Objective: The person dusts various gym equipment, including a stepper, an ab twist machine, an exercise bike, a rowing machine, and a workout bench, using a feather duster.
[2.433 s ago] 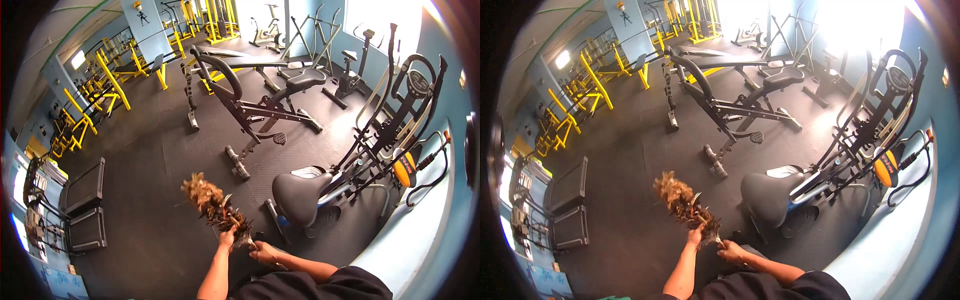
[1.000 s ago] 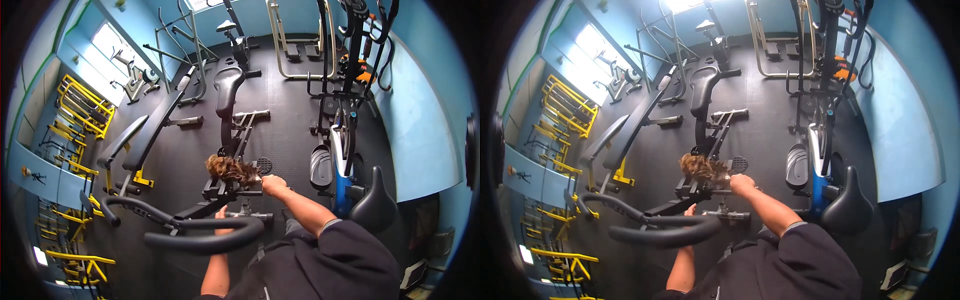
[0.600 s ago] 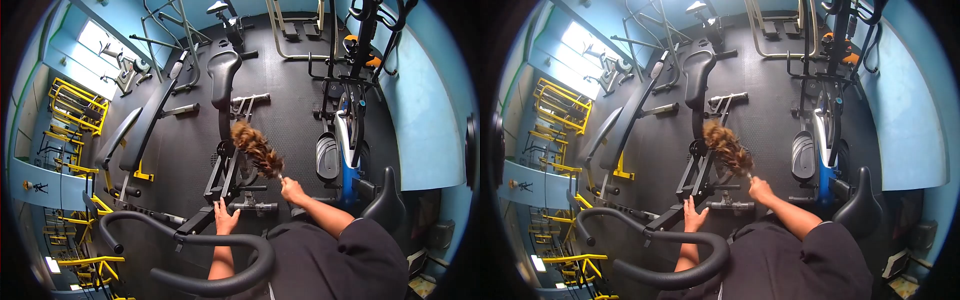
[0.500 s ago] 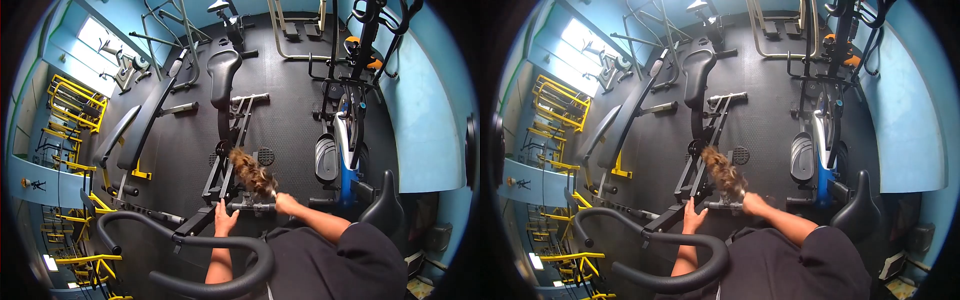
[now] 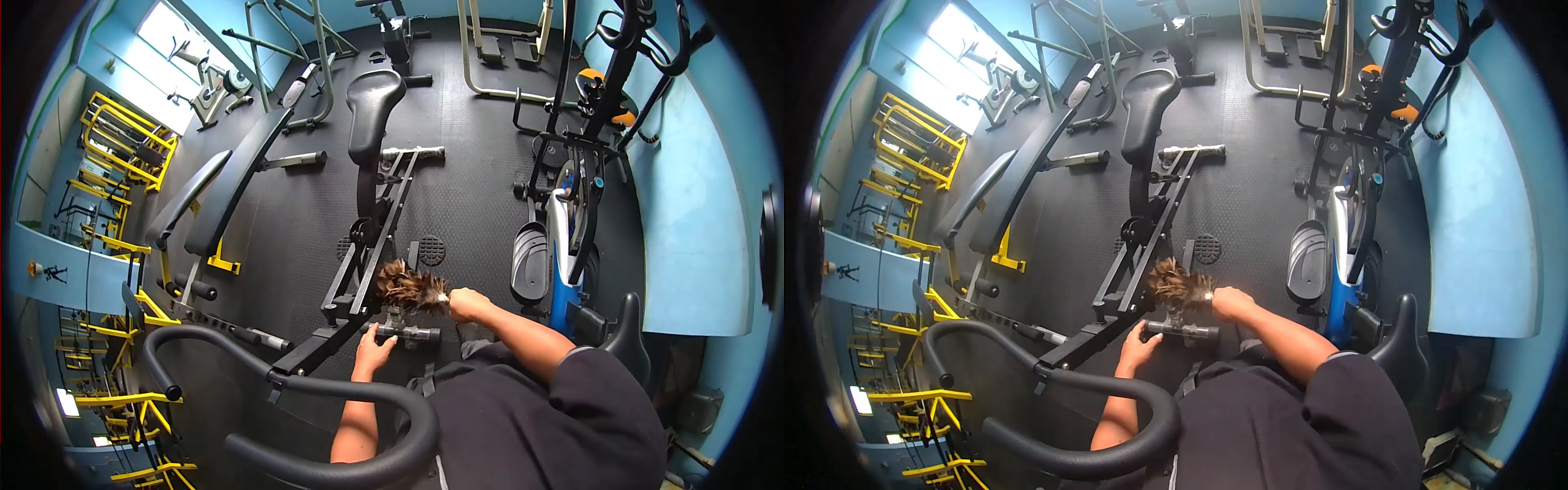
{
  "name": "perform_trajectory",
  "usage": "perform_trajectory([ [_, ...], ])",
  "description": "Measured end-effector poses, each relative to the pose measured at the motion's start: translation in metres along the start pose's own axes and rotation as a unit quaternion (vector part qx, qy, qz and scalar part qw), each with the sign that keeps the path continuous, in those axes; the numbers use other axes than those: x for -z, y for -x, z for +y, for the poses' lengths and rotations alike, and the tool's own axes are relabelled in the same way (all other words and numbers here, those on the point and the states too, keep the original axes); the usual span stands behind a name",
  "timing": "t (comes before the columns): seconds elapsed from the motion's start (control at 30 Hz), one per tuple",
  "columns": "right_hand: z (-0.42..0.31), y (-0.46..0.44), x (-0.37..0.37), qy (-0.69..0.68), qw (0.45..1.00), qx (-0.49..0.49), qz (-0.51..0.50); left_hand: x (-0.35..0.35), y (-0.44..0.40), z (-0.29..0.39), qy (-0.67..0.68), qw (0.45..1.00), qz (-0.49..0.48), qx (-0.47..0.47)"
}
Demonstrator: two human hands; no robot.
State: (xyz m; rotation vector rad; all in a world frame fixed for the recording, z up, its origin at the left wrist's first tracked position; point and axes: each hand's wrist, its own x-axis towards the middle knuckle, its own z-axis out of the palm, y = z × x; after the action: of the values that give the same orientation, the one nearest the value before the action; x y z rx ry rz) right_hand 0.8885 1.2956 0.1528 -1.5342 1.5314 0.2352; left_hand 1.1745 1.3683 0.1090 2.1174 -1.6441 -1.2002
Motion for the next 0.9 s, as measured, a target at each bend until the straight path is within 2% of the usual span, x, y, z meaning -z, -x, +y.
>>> perform_trajectory([
  [0.1, 0.026, -0.051, -0.025, 0.027, 0.999, 0.031, -0.029, -0.011, 0.0, 0.001, 0.004, 1.0, 0.001, 0.011],
  [0.13, 0.031, -0.068, -0.03, 0.016, 0.999, -0.014, -0.028, -0.012, 0.006, 0.009, -0.018, 1.0, -0.007, 0.016],
  [0.27, 0.036, -0.087, -0.026, -0.075, 0.988, -0.094, 0.101, -0.011, 0.019, 0.034, -0.046, 0.998, -0.032, 0.027],
  [0.37, 0.023, -0.08, -0.021, -0.054, 0.994, -0.064, 0.065, -0.003, 0.03, 0.043, -0.047, 0.996, -0.032, 0.063],
  [0.43, 0.025, -0.07, -0.019, -0.05, 0.997, -0.032, 0.045, -0.003, 0.031, 0.032, -0.022, 0.997, 0.014, 0.072],
  [0.5, 0.035, -0.052, -0.013, 0.021, 1.0, -0.011, -0.007, -0.005, 0.034, 0.022, -0.018, 0.996, 0.02, 0.084],
  [0.57, 0.063, -0.065, -0.026, -0.039, 0.996, -0.067, 0.047, -0.007, 0.035, 0.016, -0.006, 0.995, 0.009, 0.102],
  [0.63, 0.067, -0.056, -0.022, -0.058, 0.991, -0.104, 0.053, -0.011, 0.032, 0.012, 0.008, 0.994, 0.015, 0.109],
  [0.67, 0.061, -0.045, -0.015, -0.055, 0.992, -0.102, 0.05, -0.013, 0.031, 0.008, 0.021, 0.993, 0.018, 0.112],
  [0.7, 0.055, -0.03, -0.006, -0.002, 0.998, -0.068, 0.0, -0.017, 0.029, 0.002, 0.025, 0.993, 0.02, 0.115],
  [0.77, 0.046, -0.006, 0.008, 0.055, 0.995, -0.024, -0.074, -0.023, 0.025, -0.006, 0.117, 0.981, 0.056, 0.145],
  [0.83, 0.033, 0.021, 0.02, 0.077, 0.996, -0.018, -0.036, -0.024, 0.023, -0.01, 0.138, 0.973, 0.064, 0.172],
  [0.9, 0.028, 0.033, 0.032, 0.093, 0.995, -0.004, -0.048, -0.026, 0.023, -0.016, 0.199, 0.939, 0.137, 0.243],
])
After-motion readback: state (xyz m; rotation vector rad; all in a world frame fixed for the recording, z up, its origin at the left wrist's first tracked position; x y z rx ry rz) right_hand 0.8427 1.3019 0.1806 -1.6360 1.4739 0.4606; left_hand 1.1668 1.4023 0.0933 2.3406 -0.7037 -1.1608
